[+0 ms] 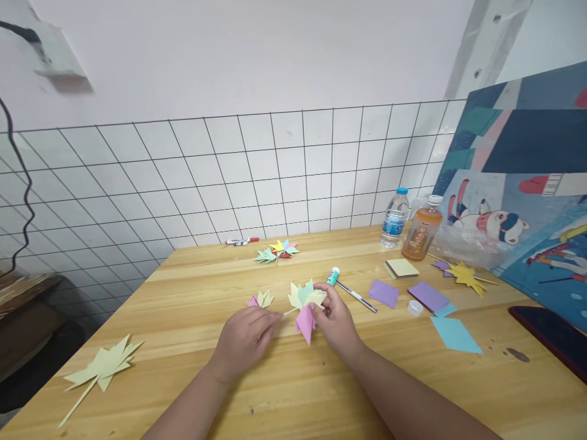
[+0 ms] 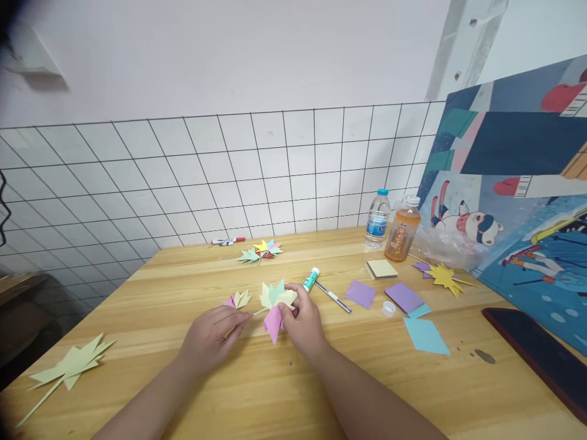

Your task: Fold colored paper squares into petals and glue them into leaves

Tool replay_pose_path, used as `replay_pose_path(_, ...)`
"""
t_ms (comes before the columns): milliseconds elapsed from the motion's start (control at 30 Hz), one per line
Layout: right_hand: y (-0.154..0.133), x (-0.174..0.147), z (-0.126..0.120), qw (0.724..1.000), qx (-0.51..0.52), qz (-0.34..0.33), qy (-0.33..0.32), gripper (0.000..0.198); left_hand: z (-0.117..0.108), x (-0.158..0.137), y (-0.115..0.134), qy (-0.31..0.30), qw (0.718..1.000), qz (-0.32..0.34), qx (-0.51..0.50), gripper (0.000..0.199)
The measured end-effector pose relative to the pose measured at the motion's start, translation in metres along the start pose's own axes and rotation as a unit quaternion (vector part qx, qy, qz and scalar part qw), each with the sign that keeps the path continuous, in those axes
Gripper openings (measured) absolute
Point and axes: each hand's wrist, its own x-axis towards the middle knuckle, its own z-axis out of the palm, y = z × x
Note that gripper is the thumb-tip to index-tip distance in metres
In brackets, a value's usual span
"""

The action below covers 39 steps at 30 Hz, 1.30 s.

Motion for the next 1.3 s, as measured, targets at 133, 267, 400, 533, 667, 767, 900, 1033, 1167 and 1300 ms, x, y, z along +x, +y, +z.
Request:
replay_pose_path(133, 0.002, 0.0005, 0.0002, 1.0, 0.003, 0.009, -0.016, 0.037, 0.0012, 0.0001, 0.0006, -0.02, 1.0, -0.006, 0.014, 0.021)
replay_pose_path(267, 0.003, 0.0006, -0.0001, 1.0, 0.0, 0.011, -0.029, 0.037, 0.0019, 0.0001, 0.0003, -0.026, 0.999, -0.012, 0.016, 0.022)
replay_pose_path(400, 0.0036, 0.001, 0.0, 0.999, -0.008, 0.015, -0.029, 0.037, 0.0011, -0.0001, 0.0003, -0.023, 1.0, -0.01, 0.016, 0.023)
replay_pose_path(533, 0.004, 0.0012, 0.0, 0.999, -0.011, 0.016, -0.026, 0.037, 0.0012, 0.0002, 0.0001, -0.045, 0.998, -0.032, 0.006, 0.028)
replay_pose_path(667, 0.0048, 0.0011, 0.0001, 1.0, -0.016, 0.013, -0.021, 0.037, 0.003, 0.0037, 0.0015, -0.104, 0.989, -0.106, -0.027, 0.032)
replay_pose_path(767, 0.0046, 0.0013, 0.0, 1.0, -0.016, 0.014, -0.023, 0.036, 0.0029, 0.0067, 0.0026, -0.132, 0.971, -0.185, -0.076, 0.026)
replay_pose_path(900, 0.0018, 0.0018, -0.0004, 0.999, -0.014, 0.012, -0.029, 0.035, 0.0006, 0.0071, 0.0007, -0.119, 0.941, -0.29, -0.126, 0.02)
replay_pose_path(1033, 0.0003, 0.0024, -0.0007, 0.999, -0.011, 0.016, -0.028, 0.037, 0.0016, 0.0049, -0.0029, -0.1, 0.923, -0.326, -0.176, 0.016)
replay_pose_path(1167, 0.0036, 0.0034, -0.0008, 0.999, -0.015, 0.016, -0.027, 0.041, 0.0061, 0.0025, -0.0023, -0.1, 0.91, -0.318, -0.247, 0.019)
replay_pose_path(1300, 0.0073, 0.0037, -0.0012, 0.999, -0.036, 0.014, -0.021, 0.045, 0.0059, 0.0036, 0.0037, -0.114, 0.914, -0.287, -0.264, 0.027)
